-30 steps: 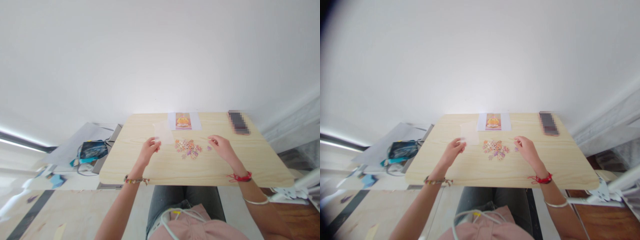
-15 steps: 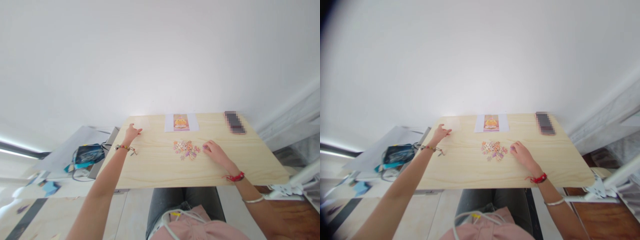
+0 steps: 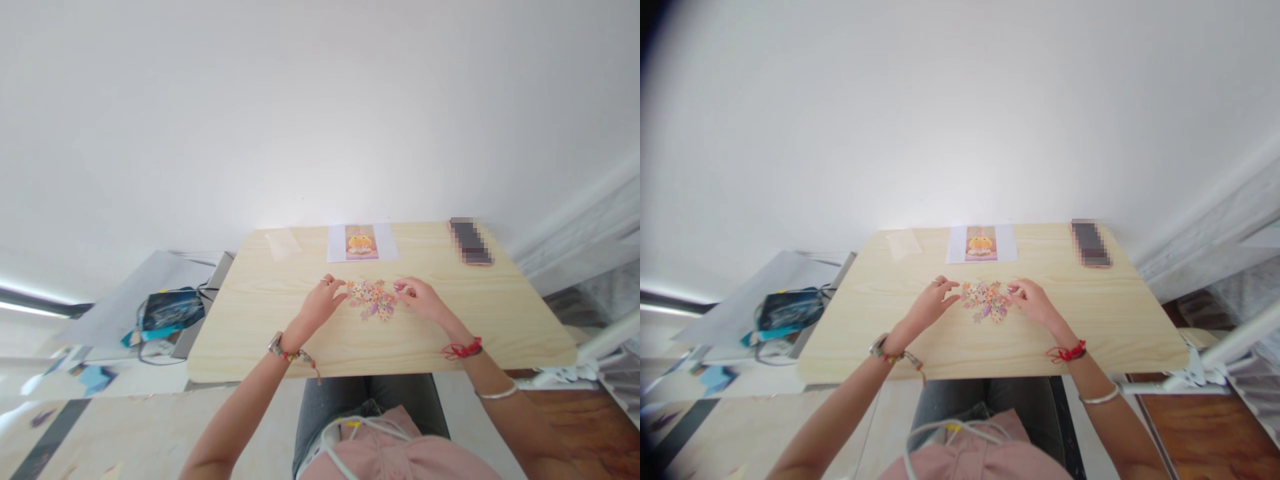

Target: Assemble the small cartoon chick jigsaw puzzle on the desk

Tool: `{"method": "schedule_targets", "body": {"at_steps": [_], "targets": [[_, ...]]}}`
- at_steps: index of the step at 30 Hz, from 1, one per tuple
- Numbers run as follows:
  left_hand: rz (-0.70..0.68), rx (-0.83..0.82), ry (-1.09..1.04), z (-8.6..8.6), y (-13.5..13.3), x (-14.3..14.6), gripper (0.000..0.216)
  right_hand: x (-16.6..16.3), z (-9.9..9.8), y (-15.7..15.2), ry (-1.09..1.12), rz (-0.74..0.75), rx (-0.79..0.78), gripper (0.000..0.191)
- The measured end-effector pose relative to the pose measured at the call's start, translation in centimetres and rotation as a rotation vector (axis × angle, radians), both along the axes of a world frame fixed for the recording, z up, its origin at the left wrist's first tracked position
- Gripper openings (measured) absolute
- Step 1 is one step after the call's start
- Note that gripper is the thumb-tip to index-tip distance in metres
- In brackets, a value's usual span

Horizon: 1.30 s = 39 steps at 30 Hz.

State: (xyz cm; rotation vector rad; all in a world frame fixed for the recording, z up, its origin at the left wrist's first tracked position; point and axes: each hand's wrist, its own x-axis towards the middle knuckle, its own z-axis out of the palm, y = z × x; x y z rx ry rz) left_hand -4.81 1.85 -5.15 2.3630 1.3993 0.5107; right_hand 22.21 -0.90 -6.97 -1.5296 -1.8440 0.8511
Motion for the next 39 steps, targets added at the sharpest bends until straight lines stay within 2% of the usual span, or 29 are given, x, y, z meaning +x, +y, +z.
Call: {"method": "schedule_targets", "body": {"at_steps": [5, 11, 15, 18, 22, 26, 29, 35, 39], "targets": [[-0.051, -0.046, -0.031, -0.1, -1.2, 3.1, 0.023, 0.7, 1.2, -0.5, -0.197, 0.013, 0.187, 0.021], [-0.157, -0.080, -0.248, 0.4, -2.0, 5.8, 0.022, -1.7, 2.4, -1.7, -0.209, 0.067, 0.244, 0.022], [-0.165, -0.063, -0.288, 0.9, -2.1, 6.7, 0.021, -2.6, 2.9, -1.9, -0.216, 0.105, 0.278, 0.018], [-0.101, -0.007, -0.200, 0.8, -1.4, 6.7, 0.023, -1.7, 2.5, -0.8, -0.239, 0.107, 0.287, 0.016], [-0.037, 0.026, -0.067, 0.1, -0.1, 6.6, 0.020, 0.2, 1.1, 2.3, -0.328, 0.062, 0.298, 0.014], [-0.052, -0.010, -0.035, -0.1, 0.9, 7.5, 0.014, 1.0, -0.2, 4.7, -0.405, 0.085, 0.255, 0.015], [-0.033, 0.015, -0.057, 0.5, 1.2, 8.3, 0.014, 0.8, -0.6, 5.2, -0.397, 0.091, 0.234, 0.015], [-0.063, -0.008, -0.068, 1.3, -0.1, 7.1, 0.016, 1.9, -0.1, 2.7, -0.246, 0.064, 0.248, 0.016], [-0.017, -0.027, -0.113, 0.7, -1.9, 4.9, 0.017, 2.5, -0.3, -0.2, -0.256, 0.104, 0.150, 0.018]]}}
